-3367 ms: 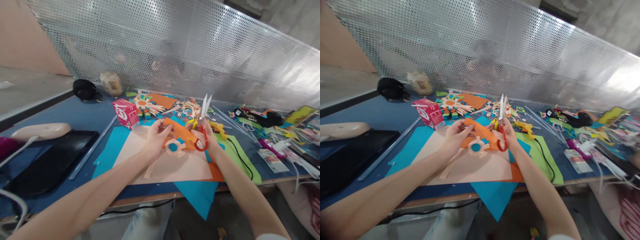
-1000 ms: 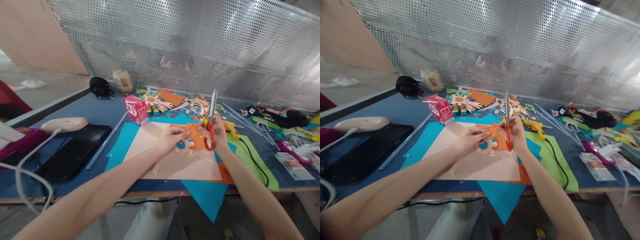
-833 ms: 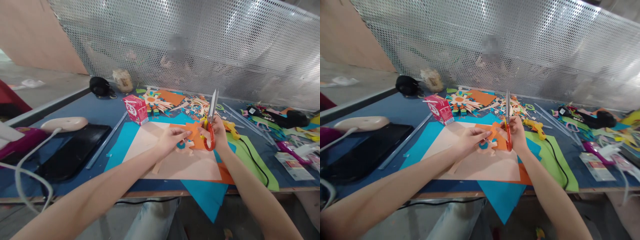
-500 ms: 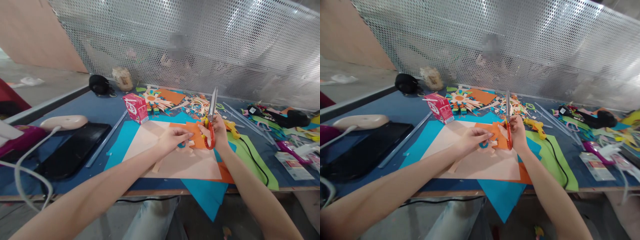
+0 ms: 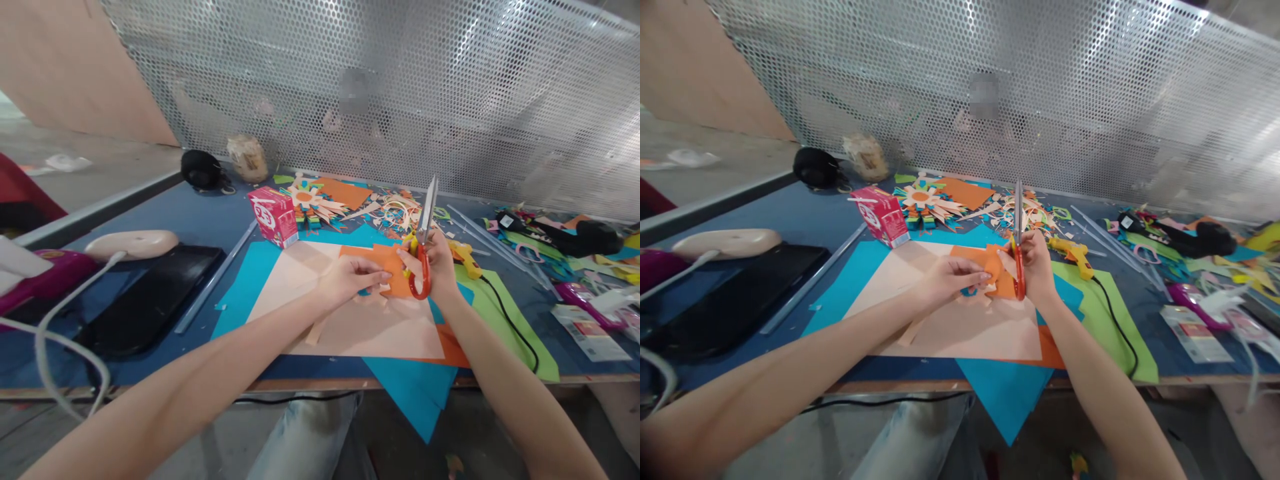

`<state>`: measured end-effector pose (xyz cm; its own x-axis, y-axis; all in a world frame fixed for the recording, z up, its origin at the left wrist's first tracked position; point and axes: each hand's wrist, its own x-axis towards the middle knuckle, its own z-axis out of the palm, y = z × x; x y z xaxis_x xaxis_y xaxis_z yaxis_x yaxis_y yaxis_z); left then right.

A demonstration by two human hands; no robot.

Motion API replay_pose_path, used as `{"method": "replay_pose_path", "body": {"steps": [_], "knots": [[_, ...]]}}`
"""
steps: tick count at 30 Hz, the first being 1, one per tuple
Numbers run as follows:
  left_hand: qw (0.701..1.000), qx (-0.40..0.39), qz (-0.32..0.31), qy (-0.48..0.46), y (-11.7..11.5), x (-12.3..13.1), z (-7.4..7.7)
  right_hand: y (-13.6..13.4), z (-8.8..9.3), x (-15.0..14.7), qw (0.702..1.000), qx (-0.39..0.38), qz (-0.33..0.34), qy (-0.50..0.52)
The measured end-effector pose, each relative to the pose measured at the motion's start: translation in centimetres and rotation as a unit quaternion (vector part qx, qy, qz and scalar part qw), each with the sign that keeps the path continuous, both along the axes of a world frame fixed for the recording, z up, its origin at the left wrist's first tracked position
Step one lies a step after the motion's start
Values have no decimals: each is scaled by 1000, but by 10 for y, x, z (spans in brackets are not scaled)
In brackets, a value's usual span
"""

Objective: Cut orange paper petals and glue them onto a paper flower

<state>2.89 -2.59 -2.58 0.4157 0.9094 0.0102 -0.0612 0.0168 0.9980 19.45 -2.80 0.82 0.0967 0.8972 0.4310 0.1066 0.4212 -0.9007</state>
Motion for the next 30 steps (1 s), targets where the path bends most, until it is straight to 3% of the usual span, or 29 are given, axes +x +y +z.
{"method": "replay_pose_path", "body": {"steps": [12,21,30], "knots": [[999,11,23,29,-6,1,11,-2,4,-2,999,-28,26,37],[999,-43,-11,-1,-6,2,10,1,0,2,999,-13,18,25],[998,-45,-35,33,-9,0,16,-1,2,0,999,-24,14,23]]}}
